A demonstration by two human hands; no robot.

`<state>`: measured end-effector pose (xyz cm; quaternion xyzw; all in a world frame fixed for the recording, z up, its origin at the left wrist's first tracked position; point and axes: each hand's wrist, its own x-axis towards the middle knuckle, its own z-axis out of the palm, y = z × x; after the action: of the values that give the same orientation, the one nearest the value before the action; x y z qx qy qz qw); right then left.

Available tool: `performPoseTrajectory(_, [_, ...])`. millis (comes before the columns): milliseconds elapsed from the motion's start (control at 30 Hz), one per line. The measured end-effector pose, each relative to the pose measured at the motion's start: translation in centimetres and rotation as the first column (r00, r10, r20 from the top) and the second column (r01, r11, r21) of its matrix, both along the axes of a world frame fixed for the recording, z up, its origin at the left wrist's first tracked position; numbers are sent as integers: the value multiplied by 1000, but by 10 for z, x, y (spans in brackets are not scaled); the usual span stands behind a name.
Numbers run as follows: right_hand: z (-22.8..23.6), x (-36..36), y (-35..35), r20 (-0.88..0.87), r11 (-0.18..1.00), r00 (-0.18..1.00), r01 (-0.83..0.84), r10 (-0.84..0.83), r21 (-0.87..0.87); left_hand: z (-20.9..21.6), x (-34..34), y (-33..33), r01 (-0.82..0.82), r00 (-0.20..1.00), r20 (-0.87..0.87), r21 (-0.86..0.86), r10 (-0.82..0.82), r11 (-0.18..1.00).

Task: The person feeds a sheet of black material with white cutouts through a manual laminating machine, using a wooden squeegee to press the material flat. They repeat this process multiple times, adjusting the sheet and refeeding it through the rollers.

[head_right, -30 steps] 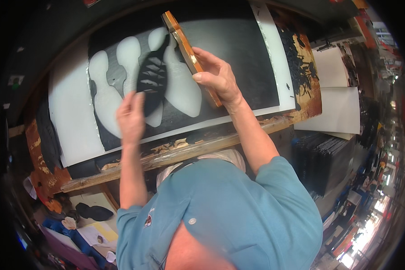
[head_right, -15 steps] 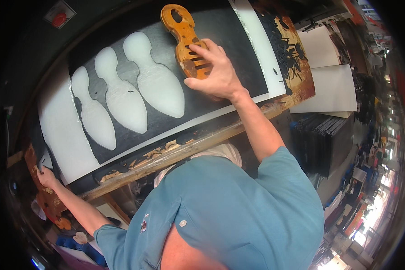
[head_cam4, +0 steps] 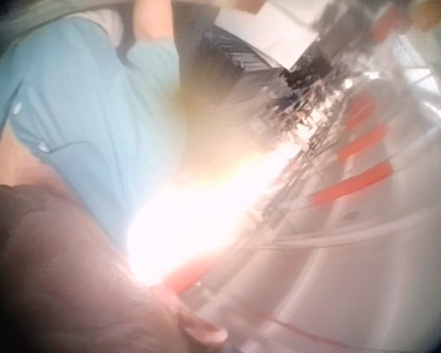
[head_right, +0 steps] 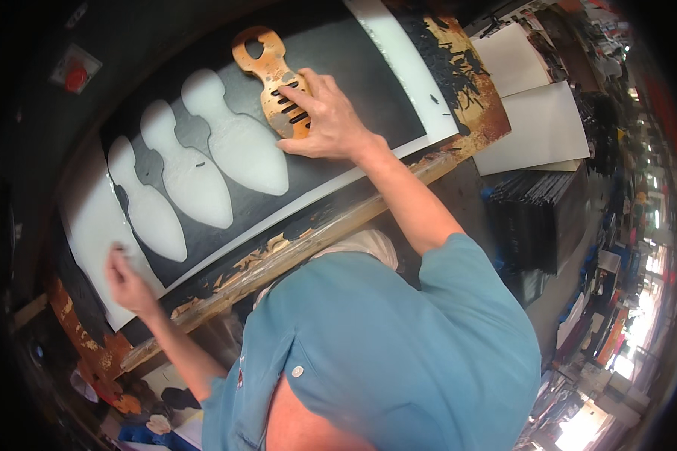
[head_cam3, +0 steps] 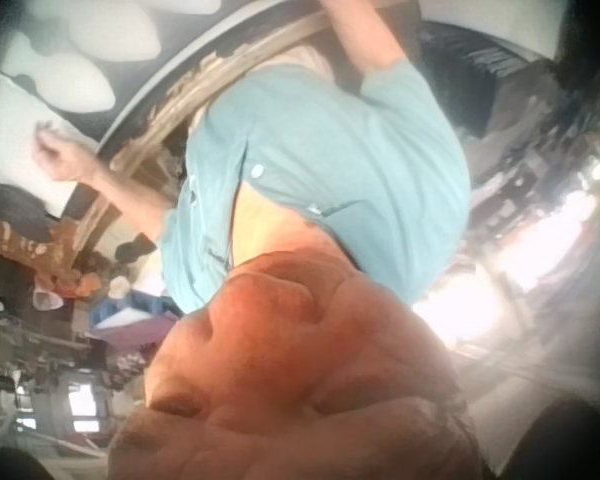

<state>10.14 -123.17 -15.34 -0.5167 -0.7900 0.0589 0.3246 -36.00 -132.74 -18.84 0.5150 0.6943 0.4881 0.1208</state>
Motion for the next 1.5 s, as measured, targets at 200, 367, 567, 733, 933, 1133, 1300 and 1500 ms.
performPoseTrajectory(200, [-12,1,-3,-430,976,878,213,-212,-46,-5,196,-76,662,742,-36,192,-669,724])
performPoseTrajectory(367, [-19,1,-1,-618,981,762,170,-193,-96,-29,204,-79,584,807,-189,118,-559,803])
performPoseTrajectory(567, [37,43,-9,-744,954,665,256,-56,157,-40,196,-98,475,868,-226,113,-443,873])
performPoseTrajectory(733, [85,90,-16,-459,887,888,197,19,417,-41,194,-100,418,881,-307,148,-360,896])
performPoseTrajectory(933, [-2,107,-128,-487,950,864,249,-131,187,-55,205,-112,339,895,-364,178,-258,924])
performPoseTrajectory(1133, [-86,91,-158,-94,935,985,170,-147,311,-70,203,-113,194,879,-466,146,-105,970])
performPoseTrajectory(1300, [-73,93,-147,-85,970,988,143,-129,199,-56,205,-104,170,891,-440,94,-112,981])
performPoseTrajectory(1500, [-36,131,-108,-71,970,992,118,-105,214,-20,235,-54,192,898,-411,50,-155,980])
